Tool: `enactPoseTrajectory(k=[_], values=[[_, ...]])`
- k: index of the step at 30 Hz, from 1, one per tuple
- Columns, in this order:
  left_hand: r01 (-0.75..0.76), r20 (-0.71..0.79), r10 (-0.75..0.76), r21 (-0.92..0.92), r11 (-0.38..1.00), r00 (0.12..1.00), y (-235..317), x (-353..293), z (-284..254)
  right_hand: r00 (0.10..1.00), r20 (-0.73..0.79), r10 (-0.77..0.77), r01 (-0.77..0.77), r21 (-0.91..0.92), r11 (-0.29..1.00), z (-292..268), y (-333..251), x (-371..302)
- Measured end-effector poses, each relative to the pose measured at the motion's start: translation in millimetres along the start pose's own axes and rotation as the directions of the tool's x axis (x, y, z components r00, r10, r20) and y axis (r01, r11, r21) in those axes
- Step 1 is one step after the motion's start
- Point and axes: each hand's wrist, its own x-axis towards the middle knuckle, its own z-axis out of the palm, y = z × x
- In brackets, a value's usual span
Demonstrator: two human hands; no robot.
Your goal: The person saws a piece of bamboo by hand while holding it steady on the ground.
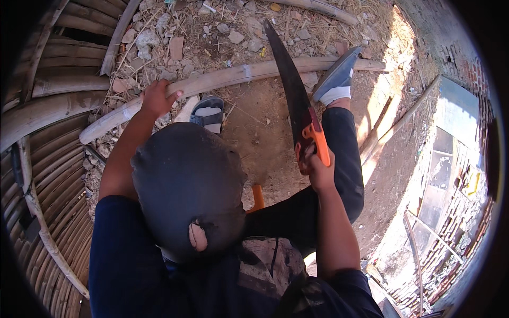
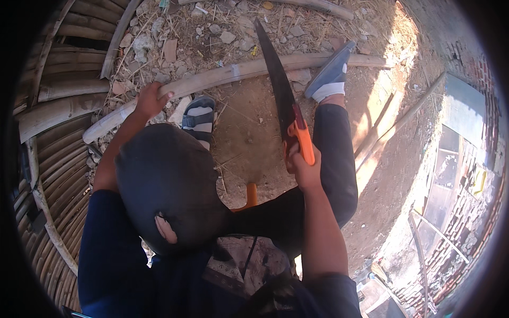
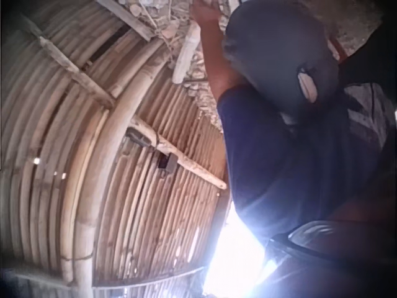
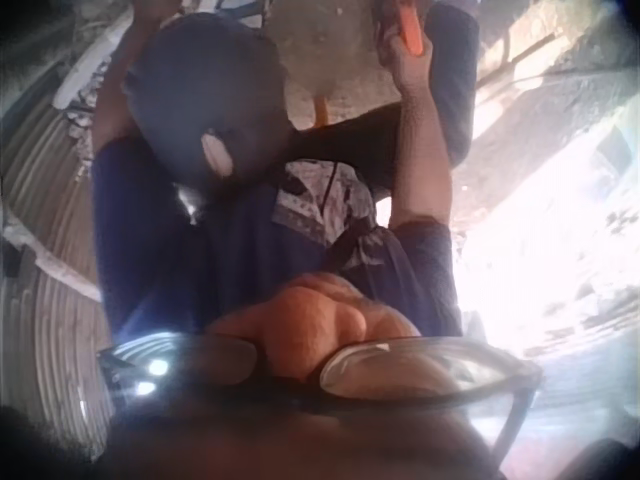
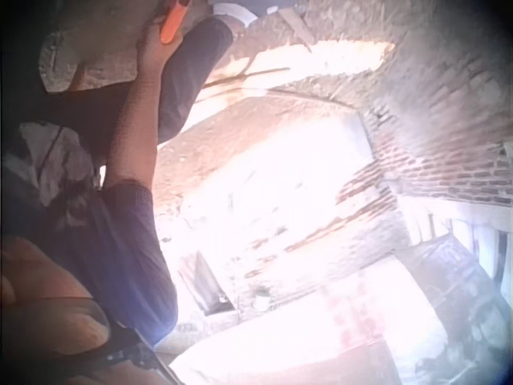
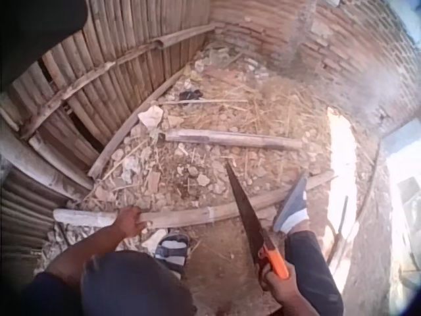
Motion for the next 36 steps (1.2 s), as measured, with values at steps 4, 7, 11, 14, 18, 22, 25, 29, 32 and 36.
enactPoseTrajectory(k=[4, 7, 11, 14, 18, 22, 25, 29, 32, 36], values=[[-0.017, 0.043, 0.02, -0.058, 0.998, 0.999, -15, 15, 11, 0.997, -0.006, -0.083, 0.079, -0.242, 0.967, 25, -4, 53], [0.01, 0.061, -0.005, -0.079, 0.997, 0.998, -9, 16, 6, 0.997, -0.017, 0.072, -0.074, -0.155, 0.985, 8, 4, -15], [0.024, 0.039, -0.023, -0.025, 0.999, 0.999, -1, 0, -9, 0.996, -0.09, 0.026, -0.035, -0.099, 0.994, 9, -1, -52], [0.02, 0.059, -0.019, -0.025, 0.999, 0.998, 8, 4, -9, 0.998, -0.016, 0.053, -0.055, -0.179, 0.982, 10, 2, 7], [-0.002, 0.06, 0.007, -0.09, 0.996, 0.998, -8, 16, 11, 0.999, -0.006, -0.039, 0.037, -0.205, 0.978, 20, 4, 24], [0.051, 0.08, -0.044, -0.079, 0.996, 0.996, -8, 12, -1, 0.994, -0.005, -0.106, 0.103, -0.207, 0.973, 13, 16, -47], [0.075, 0.048, -0.072, -0.061, 0.995, 0.996, -4, 4, -3, 0.997, -0.061, -0.047, 0.044, -0.059, 0.997, 17, 4, -36], [-0.01, 0.055, 0.015, -0.095, 0.995, 0.998, -9, 15, 8, 0.998, -0.017, 0.055, -0.054, 0.07, 0.996, 16, -19, 57], [0.007, 0.066, 0.0, -0.105, 0.994, 0.998, -4, 7, 5, 0.998, -0.037, 0.049, -0.053, -0.093, 0.994, 13, 7, 5], [0.027, 0.018, -0.026, -0.067, 0.997, 1.0, -1, 5, -5, 0.992, -0.062, -0.11, 0.108, -0.042, 0.993, 11, 8, -65]])
